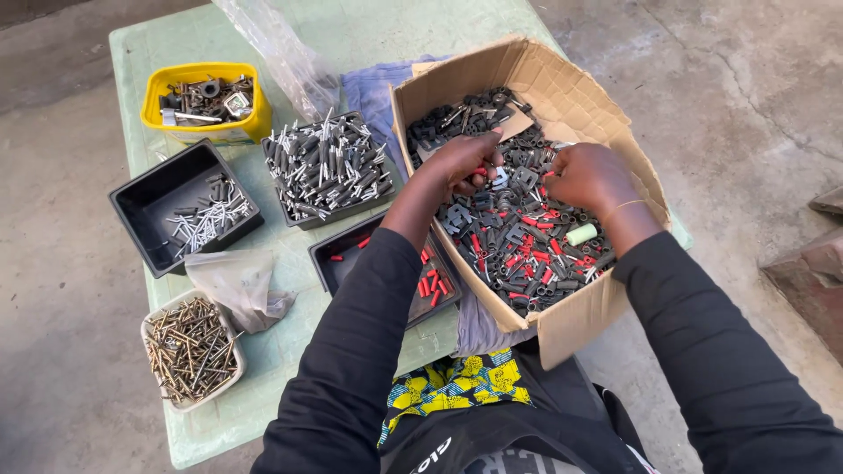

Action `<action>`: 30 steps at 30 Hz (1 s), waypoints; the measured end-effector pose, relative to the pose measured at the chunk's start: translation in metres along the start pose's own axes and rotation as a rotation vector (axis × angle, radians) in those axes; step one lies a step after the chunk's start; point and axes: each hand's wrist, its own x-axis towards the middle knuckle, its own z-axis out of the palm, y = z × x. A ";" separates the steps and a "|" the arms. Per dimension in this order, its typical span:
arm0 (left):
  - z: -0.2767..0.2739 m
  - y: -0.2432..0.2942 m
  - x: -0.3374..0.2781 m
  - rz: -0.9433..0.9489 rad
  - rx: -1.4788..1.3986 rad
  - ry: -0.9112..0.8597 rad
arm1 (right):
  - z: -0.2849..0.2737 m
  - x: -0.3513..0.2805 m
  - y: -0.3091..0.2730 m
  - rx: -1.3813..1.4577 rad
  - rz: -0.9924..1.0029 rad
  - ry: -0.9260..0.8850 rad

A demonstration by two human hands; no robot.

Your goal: Sorting various small hardware components from a large box into separate containers

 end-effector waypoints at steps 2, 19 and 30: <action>-0.002 0.000 -0.005 -0.011 -0.037 0.015 | 0.014 0.016 0.000 -0.035 0.023 0.004; 0.006 0.003 -0.008 -0.092 -0.018 -0.147 | -0.007 -0.047 -0.064 0.839 -0.490 0.440; 0.020 0.051 -0.098 0.507 -0.416 0.147 | -0.005 -0.074 -0.036 0.587 -0.325 0.330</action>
